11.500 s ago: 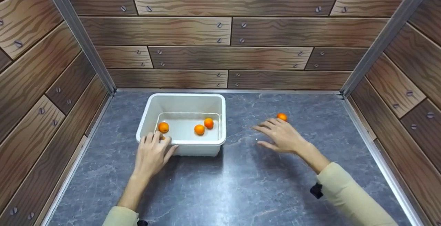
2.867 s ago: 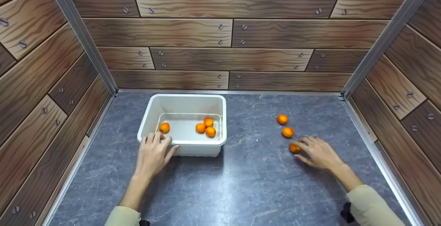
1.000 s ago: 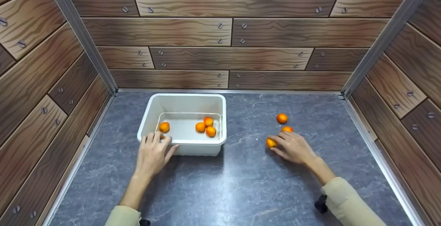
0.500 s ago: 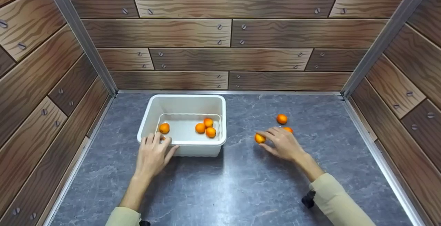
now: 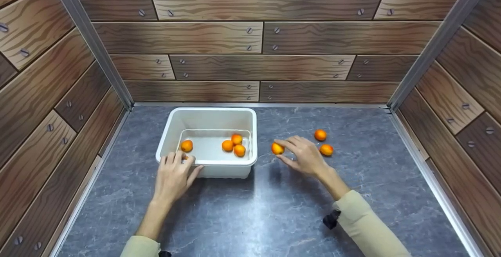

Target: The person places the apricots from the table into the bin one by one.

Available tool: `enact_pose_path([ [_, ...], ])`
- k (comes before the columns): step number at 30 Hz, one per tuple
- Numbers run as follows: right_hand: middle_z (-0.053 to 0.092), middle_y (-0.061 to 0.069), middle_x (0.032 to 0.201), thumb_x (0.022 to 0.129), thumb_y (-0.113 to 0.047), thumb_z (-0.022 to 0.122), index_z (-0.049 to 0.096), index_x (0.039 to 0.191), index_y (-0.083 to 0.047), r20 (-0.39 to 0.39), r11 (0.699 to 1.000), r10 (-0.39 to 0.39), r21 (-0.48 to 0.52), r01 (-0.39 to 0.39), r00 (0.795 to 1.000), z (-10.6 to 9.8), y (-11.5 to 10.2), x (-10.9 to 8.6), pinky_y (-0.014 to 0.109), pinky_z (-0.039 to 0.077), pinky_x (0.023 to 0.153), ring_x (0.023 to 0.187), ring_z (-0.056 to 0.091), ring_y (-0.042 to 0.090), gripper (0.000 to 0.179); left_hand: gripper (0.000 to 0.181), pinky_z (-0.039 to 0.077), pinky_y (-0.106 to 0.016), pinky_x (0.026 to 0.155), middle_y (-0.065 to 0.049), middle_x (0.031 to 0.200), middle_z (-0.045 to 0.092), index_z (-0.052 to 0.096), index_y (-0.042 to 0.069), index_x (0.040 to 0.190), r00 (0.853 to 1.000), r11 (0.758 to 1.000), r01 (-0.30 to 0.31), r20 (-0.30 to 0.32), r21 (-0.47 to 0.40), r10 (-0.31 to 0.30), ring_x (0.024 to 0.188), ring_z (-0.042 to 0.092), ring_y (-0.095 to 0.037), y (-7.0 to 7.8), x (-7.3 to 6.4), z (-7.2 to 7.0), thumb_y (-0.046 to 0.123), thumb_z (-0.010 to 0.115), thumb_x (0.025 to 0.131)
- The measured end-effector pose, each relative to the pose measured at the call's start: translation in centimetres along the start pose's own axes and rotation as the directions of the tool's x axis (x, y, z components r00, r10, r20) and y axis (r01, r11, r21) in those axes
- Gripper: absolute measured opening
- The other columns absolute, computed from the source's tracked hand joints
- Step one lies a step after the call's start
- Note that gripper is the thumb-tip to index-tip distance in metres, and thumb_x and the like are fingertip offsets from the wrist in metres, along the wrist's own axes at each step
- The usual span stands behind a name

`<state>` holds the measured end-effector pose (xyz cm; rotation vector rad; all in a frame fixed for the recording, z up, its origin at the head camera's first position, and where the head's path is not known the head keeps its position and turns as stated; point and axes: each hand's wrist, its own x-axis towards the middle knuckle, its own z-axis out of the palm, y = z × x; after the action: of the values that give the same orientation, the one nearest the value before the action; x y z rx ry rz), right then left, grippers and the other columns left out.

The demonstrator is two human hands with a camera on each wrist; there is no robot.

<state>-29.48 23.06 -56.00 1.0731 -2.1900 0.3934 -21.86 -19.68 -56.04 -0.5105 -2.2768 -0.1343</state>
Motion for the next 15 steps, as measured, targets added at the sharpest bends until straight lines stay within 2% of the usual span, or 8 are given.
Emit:
enact_pose_path([
  [8,0.078,0.005,0.106,0.084,-0.028,0.088,0.073,0.129,-0.012,-0.053,0.998,-0.013,0.064,0.017,0.998,0.1,-1.2,2.6,0.038,0.062,0.085,0.094,0.074,0.022,0.050,0.038,0.041,-0.046,0.077,-0.013,0.094,0.060,0.063,0.012,0.095,1.000,1.000,0.003,0.003,-0.001,-0.003,0.084,0.051,-0.033,0.0,-0.1,0.0,0.050,0.069,0.094],
  [15,0.078,0.005,0.107,0.088,-0.030,0.084,0.072,0.131,-0.012,-0.052,0.997,-0.027,0.075,0.031,0.998,-0.1,-2.4,5.0,0.036,0.062,0.088,0.096,0.074,0.020,0.047,0.038,0.041,-0.046,0.076,-0.013,0.094,0.060,0.063,0.012,0.094,1.000,1.000,0.008,0.005,-0.006,-0.008,0.084,0.051,-0.034,0.0,-0.1,0.0,0.050,0.069,0.094],
])
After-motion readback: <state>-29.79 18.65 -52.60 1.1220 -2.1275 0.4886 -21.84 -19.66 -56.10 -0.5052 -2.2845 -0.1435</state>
